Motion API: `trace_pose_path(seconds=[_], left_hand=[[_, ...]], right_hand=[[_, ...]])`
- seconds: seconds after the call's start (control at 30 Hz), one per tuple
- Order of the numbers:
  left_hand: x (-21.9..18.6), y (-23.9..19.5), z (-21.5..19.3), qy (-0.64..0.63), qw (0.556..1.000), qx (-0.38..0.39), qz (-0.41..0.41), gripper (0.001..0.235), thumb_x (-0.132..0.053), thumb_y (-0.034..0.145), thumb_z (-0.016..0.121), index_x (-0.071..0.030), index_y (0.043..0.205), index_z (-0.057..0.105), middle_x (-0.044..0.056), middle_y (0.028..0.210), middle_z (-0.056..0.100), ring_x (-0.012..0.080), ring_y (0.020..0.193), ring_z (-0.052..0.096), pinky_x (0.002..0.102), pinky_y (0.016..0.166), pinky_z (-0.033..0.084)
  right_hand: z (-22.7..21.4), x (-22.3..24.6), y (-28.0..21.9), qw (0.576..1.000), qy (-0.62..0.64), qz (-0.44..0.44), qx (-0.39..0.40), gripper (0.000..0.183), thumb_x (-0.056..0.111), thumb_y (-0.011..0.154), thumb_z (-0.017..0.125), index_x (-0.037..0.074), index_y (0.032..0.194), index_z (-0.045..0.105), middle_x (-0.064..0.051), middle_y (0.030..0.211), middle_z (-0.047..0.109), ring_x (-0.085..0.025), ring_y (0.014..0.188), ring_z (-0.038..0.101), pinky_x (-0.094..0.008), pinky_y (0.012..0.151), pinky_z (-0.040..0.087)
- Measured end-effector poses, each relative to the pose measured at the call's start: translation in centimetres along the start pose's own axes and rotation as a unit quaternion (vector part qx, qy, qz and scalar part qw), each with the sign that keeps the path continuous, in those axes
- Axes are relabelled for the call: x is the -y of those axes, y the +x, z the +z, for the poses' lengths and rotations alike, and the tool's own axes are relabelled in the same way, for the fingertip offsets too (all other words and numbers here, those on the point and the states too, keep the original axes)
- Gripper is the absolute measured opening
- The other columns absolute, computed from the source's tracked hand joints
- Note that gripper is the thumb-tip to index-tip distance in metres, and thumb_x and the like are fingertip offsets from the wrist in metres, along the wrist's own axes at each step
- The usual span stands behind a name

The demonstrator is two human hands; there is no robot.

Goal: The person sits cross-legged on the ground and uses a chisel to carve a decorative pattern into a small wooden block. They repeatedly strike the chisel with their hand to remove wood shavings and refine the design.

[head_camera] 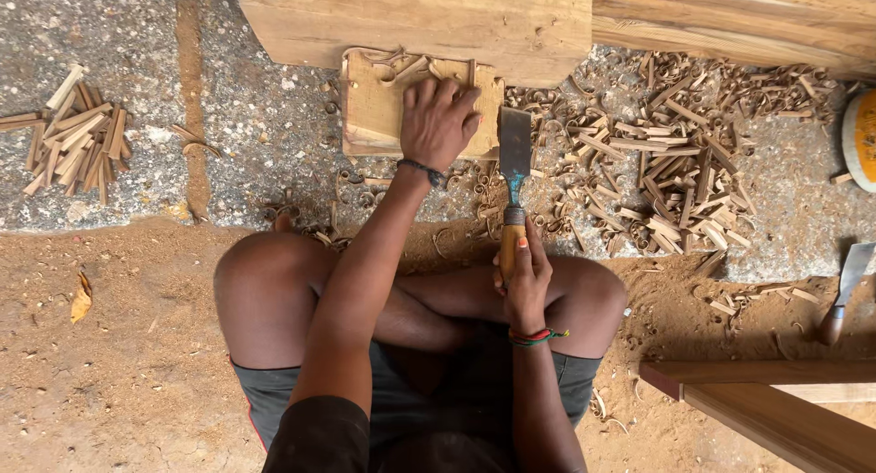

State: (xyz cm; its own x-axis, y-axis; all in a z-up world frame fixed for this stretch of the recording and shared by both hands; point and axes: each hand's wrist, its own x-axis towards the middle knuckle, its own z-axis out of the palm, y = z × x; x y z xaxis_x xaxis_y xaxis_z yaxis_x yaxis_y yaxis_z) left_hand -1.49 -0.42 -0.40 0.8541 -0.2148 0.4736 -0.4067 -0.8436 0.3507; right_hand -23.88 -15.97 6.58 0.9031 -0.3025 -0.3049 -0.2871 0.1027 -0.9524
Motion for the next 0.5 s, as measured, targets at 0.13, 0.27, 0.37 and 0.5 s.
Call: trace_pose_path(seconds=[0.13,0.27,0.37,0.5], left_hand=[[-0.1,0.9,0.2,0.0,1.0,0.027,-0.01,0.037,-0.047,0.091,0.074,-0.027,0.122,0.072,0.001,0.114,0.063,0.026,0.108,0.053,0.049,0.096,0.039],[0.5,0.8,1.6,-0.007,0.999,0.039,-0.006,0.037,-0.045,0.091,0.076,-0.029,0.124,0.072,0.0,0.114,0.063,0.0254,0.108,0.053,0.05,0.098,0.039],[1.2,0.6,2.6,-0.008,1.0,0.03,-0.001,0.042,-0.043,0.091,0.078,-0.03,0.13,0.068,-0.001,0.116,0.063,0.0245,0.108,0.055,0.049,0.1,0.039],[1.6,0.3,2.7,-0.018,1.0,0.006,-0.008,0.074,-0.043,0.088,0.082,-0.025,0.153,0.051,0.005,0.119,0.06,0.0246,0.108,0.057,0.046,0.103,0.042]], right_hand=[[-0.2,0.4,0.4,1.0,0.009,0.013,0.004,0.058,0.033,0.107,0.045,0.008,0.159,0.038,-0.007,0.076,0.06,-0.009,0.047,0.047,-0.023,0.04,0.036],[-0.4,0.5,0.4,1.0,0.011,0.019,-0.001,0.059,0.035,0.107,0.046,0.007,0.159,0.038,-0.007,0.076,0.061,-0.009,0.048,0.047,-0.023,0.04,0.036],[-0.5,0.8,0.1,1.0,0.01,0.01,0.002,0.06,0.036,0.107,0.046,0.006,0.159,0.039,-0.007,0.076,0.059,-0.009,0.046,0.046,-0.023,0.04,0.035],[-0.7,1.2,-0.1,1.0,0.001,-0.001,0.0,0.061,0.036,0.107,0.046,0.005,0.159,0.037,-0.007,0.076,0.06,-0.008,0.047,0.047,-0.023,0.04,0.036]])
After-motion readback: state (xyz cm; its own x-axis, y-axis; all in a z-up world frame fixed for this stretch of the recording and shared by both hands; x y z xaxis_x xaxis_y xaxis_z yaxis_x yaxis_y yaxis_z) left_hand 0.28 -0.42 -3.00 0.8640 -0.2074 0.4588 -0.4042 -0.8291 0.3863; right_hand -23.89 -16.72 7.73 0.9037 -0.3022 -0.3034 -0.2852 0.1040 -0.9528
